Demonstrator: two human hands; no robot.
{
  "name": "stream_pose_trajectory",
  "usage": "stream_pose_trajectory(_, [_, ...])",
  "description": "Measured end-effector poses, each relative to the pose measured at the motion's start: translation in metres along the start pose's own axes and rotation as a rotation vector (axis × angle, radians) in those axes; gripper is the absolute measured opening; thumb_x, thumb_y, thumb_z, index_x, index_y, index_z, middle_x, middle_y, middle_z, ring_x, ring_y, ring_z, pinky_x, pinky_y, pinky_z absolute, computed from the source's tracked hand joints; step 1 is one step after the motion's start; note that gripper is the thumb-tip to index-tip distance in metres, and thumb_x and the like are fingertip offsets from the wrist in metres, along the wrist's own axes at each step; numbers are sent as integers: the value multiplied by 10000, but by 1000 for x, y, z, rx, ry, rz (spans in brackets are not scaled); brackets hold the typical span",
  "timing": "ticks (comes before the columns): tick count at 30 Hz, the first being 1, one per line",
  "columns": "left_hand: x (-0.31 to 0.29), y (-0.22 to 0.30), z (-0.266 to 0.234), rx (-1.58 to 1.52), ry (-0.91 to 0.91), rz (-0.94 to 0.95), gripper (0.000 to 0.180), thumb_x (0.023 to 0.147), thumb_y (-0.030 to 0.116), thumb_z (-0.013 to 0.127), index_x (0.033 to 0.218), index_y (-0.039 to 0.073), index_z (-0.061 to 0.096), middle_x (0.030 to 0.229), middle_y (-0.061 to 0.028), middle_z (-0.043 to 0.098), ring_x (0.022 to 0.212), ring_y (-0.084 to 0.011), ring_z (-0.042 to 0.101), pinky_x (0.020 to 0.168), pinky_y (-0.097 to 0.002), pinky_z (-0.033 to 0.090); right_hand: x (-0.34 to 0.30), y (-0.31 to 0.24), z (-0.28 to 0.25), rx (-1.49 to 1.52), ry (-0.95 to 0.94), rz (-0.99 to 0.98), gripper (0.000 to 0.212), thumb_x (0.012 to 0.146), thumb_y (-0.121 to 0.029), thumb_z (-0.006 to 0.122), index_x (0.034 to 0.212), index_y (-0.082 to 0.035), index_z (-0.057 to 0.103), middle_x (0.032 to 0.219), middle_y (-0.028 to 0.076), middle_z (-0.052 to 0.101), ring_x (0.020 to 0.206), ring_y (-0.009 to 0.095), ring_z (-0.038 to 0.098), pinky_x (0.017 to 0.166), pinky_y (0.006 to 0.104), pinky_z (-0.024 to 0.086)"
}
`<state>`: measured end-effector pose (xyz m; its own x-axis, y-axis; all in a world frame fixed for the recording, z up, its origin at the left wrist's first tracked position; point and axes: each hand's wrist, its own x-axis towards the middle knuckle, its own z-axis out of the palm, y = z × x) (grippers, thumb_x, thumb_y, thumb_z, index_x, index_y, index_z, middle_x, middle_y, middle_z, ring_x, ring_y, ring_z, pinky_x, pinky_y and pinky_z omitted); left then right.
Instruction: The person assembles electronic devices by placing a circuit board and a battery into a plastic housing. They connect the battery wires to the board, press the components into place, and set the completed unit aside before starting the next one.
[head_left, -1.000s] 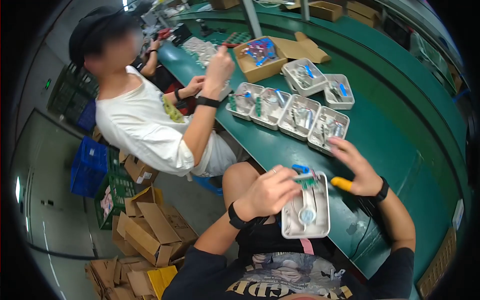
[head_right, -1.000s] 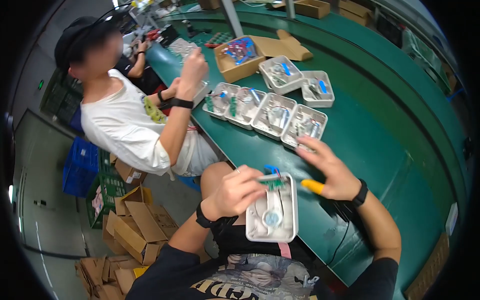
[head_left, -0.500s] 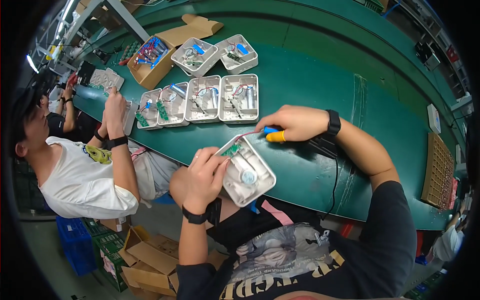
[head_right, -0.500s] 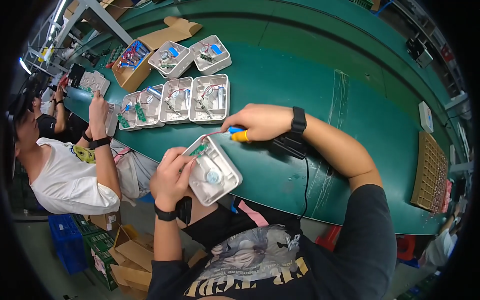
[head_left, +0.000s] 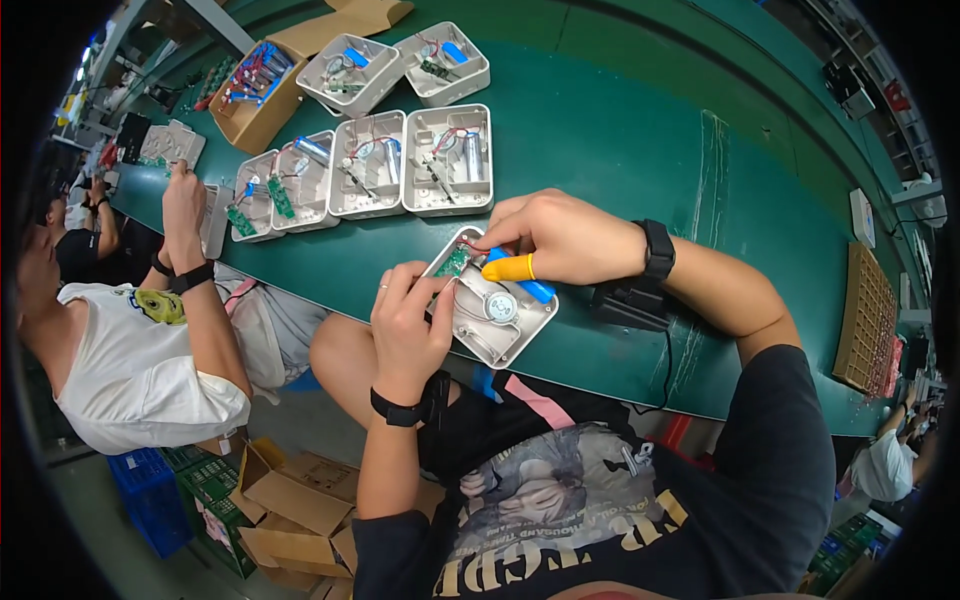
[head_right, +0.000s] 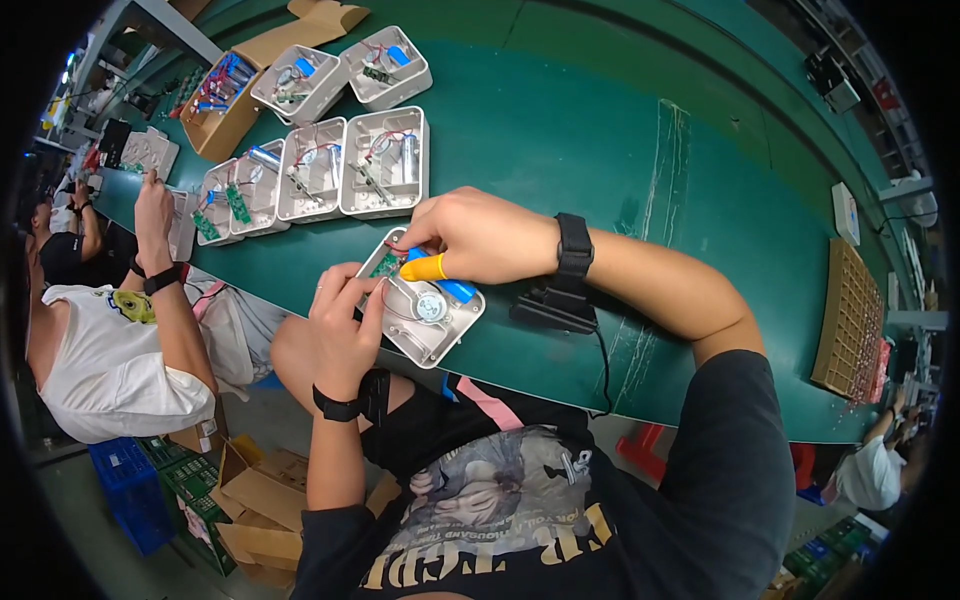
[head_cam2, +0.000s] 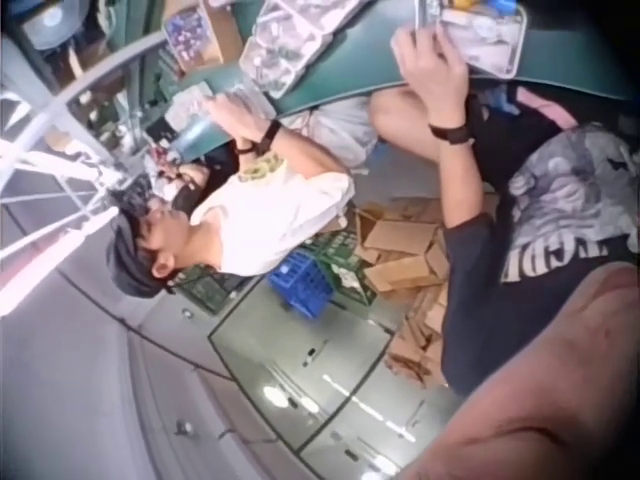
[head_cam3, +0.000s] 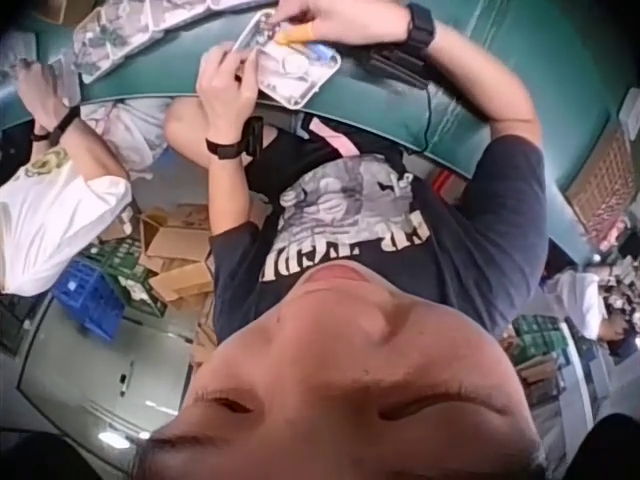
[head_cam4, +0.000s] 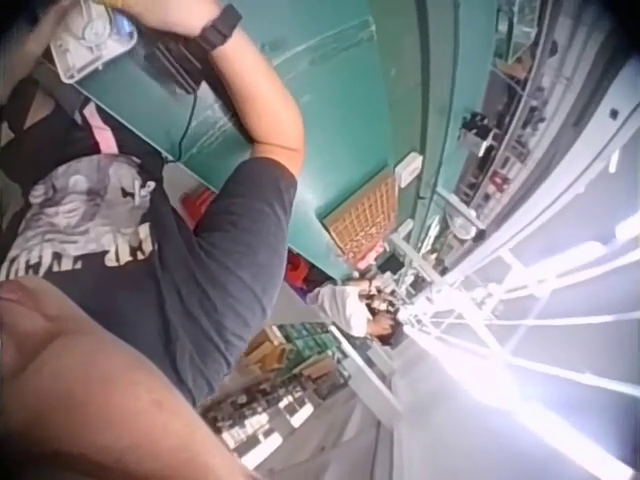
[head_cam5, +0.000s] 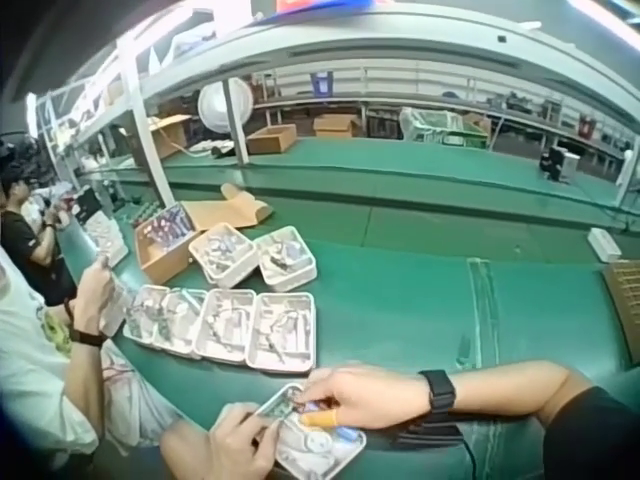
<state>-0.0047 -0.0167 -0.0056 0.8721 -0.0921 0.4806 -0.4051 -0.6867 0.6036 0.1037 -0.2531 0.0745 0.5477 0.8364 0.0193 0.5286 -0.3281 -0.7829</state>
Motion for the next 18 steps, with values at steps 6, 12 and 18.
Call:
stream_pose_trajectory(6, [3, -3, 4, -20, 14, 0, 52, 915, 56, 768, 946, 19, 748, 1015, -126, 670, 919, -341, 643, 803, -442, 528, -1, 0, 21, -277, 130, -113, 281, 932, -151, 788, 1175, -11, 782, 1022, 137, 729, 883, 302, 701, 781, 382, 583])
stream_pose_trajectory(12, [-2, -3, -1, -12, 40, -23, 58, 908, 56, 774, 946, 21, 748, 1017, -124, 674, 923, -341, 644, 805, -438, 529, 3, -9, 33, -593, 244, -334, 268, 879, -126, 787, 1125, -19, 782, 1074, 132, 702, 995, 321, 665, 882, 397, 569])
stream_pose_trajectory(18, [1, -3, 0, -24, 10, 0, 68, 900, 52, 783, 951, 23, 749, 1035, -126, 677, 928, -345, 645, 804, -438, 531, 1, -3, 22, -506, 131, -211, 232, 891, -126, 762, 1099, -21, 764, 1047, 105, 674, 1013, 301, 637, 921, 423, 547])
